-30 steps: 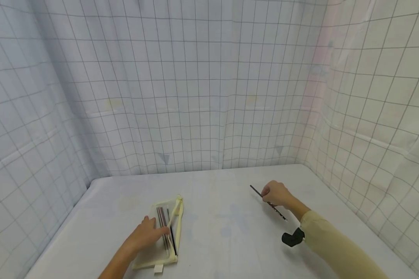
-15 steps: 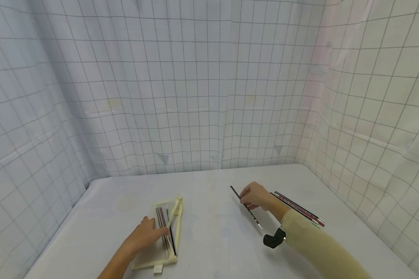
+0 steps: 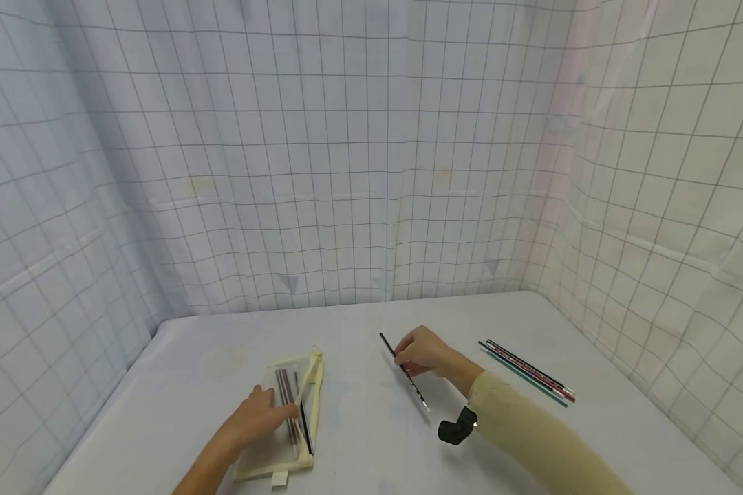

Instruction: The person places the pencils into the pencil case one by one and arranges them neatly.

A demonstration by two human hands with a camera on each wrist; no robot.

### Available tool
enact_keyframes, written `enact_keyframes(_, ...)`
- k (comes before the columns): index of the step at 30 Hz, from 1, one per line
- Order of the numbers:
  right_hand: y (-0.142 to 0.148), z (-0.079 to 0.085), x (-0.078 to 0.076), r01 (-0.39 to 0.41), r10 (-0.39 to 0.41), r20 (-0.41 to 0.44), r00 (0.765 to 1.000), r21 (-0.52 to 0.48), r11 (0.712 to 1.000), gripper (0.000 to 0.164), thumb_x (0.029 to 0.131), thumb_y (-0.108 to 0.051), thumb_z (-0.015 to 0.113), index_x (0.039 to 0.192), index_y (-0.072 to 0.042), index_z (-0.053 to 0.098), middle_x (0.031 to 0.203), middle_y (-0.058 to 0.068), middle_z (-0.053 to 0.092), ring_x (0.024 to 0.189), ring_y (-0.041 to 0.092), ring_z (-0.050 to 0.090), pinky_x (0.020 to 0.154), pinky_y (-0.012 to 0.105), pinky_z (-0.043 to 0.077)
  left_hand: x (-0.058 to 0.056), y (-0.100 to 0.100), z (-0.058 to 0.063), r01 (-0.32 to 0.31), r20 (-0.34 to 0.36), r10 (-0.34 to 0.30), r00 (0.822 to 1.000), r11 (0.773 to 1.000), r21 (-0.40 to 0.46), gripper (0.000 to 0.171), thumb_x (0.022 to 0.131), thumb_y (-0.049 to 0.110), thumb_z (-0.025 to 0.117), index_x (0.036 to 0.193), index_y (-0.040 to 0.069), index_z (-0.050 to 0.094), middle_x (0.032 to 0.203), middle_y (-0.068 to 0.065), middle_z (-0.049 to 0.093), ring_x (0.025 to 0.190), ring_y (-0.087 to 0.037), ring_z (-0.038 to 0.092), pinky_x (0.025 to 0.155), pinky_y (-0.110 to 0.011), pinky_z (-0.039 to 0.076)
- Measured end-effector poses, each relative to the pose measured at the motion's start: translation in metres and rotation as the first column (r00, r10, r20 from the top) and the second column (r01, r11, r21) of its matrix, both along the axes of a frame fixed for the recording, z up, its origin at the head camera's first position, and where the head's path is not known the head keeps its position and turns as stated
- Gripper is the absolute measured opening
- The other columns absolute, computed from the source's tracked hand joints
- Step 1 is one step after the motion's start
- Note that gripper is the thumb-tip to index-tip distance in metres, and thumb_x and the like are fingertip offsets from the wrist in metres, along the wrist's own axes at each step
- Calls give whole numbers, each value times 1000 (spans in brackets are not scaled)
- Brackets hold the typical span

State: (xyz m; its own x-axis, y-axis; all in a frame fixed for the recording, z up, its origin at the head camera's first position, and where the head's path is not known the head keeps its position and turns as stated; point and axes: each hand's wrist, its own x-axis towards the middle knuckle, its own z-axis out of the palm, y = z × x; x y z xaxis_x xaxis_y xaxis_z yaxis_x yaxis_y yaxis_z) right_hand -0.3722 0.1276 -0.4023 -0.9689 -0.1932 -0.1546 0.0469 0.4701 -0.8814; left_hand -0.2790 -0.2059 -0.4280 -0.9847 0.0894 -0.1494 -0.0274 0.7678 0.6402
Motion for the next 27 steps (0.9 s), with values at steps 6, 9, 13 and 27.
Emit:
enact_keyframes(6,-7,-1,0,-32,31,-5,999,-17,999,14,87,0,77,101,1,74,90,10,68,70,18,64,66,35,61,-1,1,1,-1,6,1,1000,1000,0,99,88,45,67,143,-28,31,150,-54,9,140,-68,12,113,-74,16)
enact_keyframes(9,-11,-1,1,-37,37,-2,999,-14,999,14,87,0,78,100,0,75,91,10,68,71,19,65,66,34,61,-1,1,1,-3,8,3,1000,1000,-10,99,88,45,67,143,-28,31,150,-54,10,140,-68,13,113,-74,17)
enact_keyframes(13,-16,-2,3,-49,49,3,999,-24,998,14,87,0,77,101,1,75,91,10,68,72,19,66,66,34,61,-1,1,1,-6,5,6,1000,1000,-13,99,88,45,67,143,-28,30,150,-54,11,140,-68,14,113,-73,18)
enact_keyframes(27,-59,-15,11,-121,123,19,992,-65,991,12,86,1,77,97,1,74,85,10,69,68,18,65,61,33,61,4,0,3,-11,-5,11,1000,1000,3,97,88,45,67,145,-26,31,151,-53,10,140,-68,14,112,-75,18)
